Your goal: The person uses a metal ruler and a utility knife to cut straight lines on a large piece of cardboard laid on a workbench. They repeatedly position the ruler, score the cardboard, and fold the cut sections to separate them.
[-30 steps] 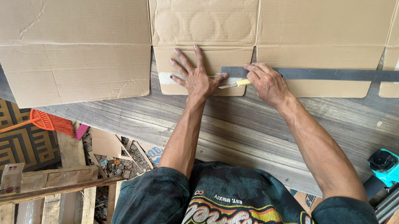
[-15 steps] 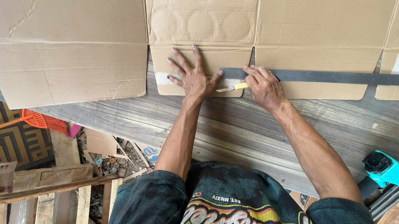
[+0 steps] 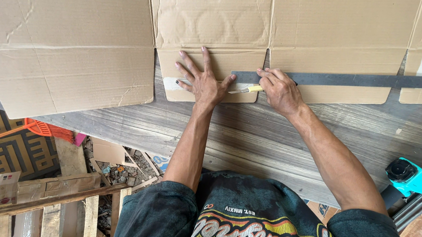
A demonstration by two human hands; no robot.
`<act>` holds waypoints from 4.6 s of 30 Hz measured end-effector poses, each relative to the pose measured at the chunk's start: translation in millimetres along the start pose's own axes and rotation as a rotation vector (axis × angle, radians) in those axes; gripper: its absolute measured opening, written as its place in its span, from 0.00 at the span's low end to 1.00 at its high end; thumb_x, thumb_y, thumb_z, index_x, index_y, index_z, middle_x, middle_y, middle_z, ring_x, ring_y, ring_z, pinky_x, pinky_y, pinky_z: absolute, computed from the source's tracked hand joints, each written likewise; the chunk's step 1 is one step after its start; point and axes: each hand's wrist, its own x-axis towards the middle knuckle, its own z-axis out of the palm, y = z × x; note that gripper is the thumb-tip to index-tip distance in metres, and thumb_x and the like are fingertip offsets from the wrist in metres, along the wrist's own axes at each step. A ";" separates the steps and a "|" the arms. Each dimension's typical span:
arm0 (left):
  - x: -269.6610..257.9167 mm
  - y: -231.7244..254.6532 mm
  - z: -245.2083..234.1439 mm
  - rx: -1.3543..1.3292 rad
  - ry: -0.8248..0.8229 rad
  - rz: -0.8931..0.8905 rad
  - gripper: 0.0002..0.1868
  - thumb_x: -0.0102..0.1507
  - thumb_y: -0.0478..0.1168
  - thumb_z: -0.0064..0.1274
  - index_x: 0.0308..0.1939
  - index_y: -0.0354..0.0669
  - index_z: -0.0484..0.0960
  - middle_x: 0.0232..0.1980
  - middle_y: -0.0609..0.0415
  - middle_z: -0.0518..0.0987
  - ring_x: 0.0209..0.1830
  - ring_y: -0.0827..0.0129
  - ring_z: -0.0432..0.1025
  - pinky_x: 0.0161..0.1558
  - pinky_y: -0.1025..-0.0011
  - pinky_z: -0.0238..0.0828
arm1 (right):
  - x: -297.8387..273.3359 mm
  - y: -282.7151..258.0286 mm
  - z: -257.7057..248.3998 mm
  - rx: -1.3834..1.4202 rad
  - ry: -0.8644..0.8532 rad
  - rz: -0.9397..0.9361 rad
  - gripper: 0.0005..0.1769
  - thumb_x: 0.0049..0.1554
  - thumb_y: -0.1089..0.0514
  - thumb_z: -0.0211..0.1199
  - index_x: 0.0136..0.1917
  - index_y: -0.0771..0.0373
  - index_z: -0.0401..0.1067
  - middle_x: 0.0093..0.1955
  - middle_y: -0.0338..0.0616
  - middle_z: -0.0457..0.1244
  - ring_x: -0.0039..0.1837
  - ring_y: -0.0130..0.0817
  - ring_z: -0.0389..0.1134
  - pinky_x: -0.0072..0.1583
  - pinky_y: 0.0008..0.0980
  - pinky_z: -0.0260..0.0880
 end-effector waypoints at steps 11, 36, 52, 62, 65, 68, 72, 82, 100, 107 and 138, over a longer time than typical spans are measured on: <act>8.8 18.0 -14.3 -0.054 -0.075 -0.073 0.69 0.56 0.52 0.75 0.84 0.57 0.34 0.78 0.25 0.14 0.74 0.16 0.11 0.60 0.11 0.18 | 2.3 -0.2 -5.3 0.038 -0.045 0.023 0.12 0.66 0.61 0.56 0.40 0.61 0.68 0.52 0.47 0.71 0.60 0.43 0.72 0.62 0.38 0.73; 13.7 31.1 -25.5 -0.042 -0.130 -0.128 0.74 0.54 0.48 0.76 0.83 0.57 0.26 0.77 0.23 0.13 0.75 0.15 0.14 0.62 0.13 0.19 | -0.5 8.8 1.7 0.022 -0.111 0.027 0.08 0.65 0.62 0.56 0.42 0.60 0.68 0.53 0.46 0.69 0.63 0.44 0.69 0.62 0.36 0.72; 15.9 26.1 -18.3 -0.059 -0.112 -0.110 0.74 0.54 0.49 0.76 0.83 0.58 0.26 0.77 0.24 0.12 0.75 0.15 0.13 0.62 0.13 0.18 | 0.2 7.2 3.2 0.043 -0.114 0.066 0.08 0.66 0.62 0.53 0.43 0.59 0.68 0.52 0.43 0.69 0.62 0.41 0.69 0.60 0.35 0.72; 8.8 27.0 -9.2 -0.002 0.023 -0.047 0.72 0.52 0.46 0.76 0.83 0.56 0.32 0.79 0.24 0.19 0.77 0.19 0.18 0.63 0.14 0.20 | -0.4 4.9 -32.3 0.209 -0.136 0.240 0.08 0.58 0.59 0.64 0.47 0.64 0.68 0.51 0.55 0.68 0.58 0.52 0.70 0.59 0.46 0.73; 1.7 35.0 7.4 0.124 0.114 0.040 0.72 0.51 0.44 0.77 0.84 0.56 0.35 0.81 0.27 0.23 0.79 0.24 0.23 0.66 0.16 0.25 | -27.9 22.8 -59.5 0.254 -0.080 0.385 0.10 0.59 0.58 0.64 0.49 0.65 0.68 0.49 0.58 0.67 0.56 0.56 0.71 0.57 0.48 0.73; -15.6 53.7 24.3 0.284 0.194 0.153 0.62 0.54 0.40 0.72 0.83 0.54 0.44 0.82 0.31 0.28 0.81 0.29 0.25 0.67 0.18 0.31 | -70.5 44.5 -96.5 0.268 0.002 0.532 0.10 0.60 0.59 0.64 0.51 0.67 0.70 0.45 0.59 0.66 0.50 0.57 0.71 0.51 0.49 0.73; -49.5 101.5 50.8 0.317 0.319 0.361 0.49 0.57 0.42 0.67 0.79 0.48 0.59 0.82 0.32 0.38 0.81 0.32 0.34 0.66 0.20 0.39 | -148.1 102.5 -136.2 0.102 0.208 0.602 0.12 0.58 0.58 0.71 0.43 0.65 0.70 0.37 0.54 0.61 0.43 0.60 0.69 0.45 0.49 0.70; -86.5 227.6 210.5 0.159 0.135 0.795 0.25 0.62 0.43 0.61 0.64 0.48 0.78 0.69 0.41 0.69 0.74 0.45 0.59 0.68 0.37 0.58 | -319.4 211.2 -190.8 -0.064 0.209 0.748 0.10 0.59 0.58 0.73 0.53 0.62 0.78 0.46 0.48 0.63 0.51 0.54 0.72 0.50 0.46 0.73; -66.9 335.0 318.3 0.393 0.063 0.981 0.18 0.58 0.47 0.64 0.51 0.53 0.82 0.48 0.59 0.74 0.55 0.63 0.68 0.50 0.62 0.72 | -325.8 301.2 -177.1 -0.094 0.110 0.563 0.14 0.61 0.64 0.66 0.61 0.58 0.80 0.68 0.46 0.67 0.67 0.45 0.70 0.60 0.42 0.75; -69.3 343.2 309.3 0.314 0.071 0.971 0.17 0.56 0.44 0.66 0.48 0.50 0.83 0.45 0.56 0.74 0.51 0.61 0.69 0.48 0.60 0.73 | -330.4 317.1 -171.5 -0.126 0.138 0.488 0.11 0.63 0.59 0.66 0.59 0.54 0.80 0.66 0.41 0.68 0.63 0.42 0.73 0.57 0.38 0.77; -61.4 322.2 326.8 0.057 0.124 1.007 0.17 0.61 0.44 0.62 0.53 0.48 0.82 0.50 0.56 0.72 0.56 0.61 0.67 0.55 0.62 0.63 | -327.6 329.4 -175.5 -0.061 0.132 0.463 0.14 0.59 0.57 0.73 0.59 0.56 0.79 0.63 0.44 0.65 0.59 0.51 0.74 0.54 0.46 0.77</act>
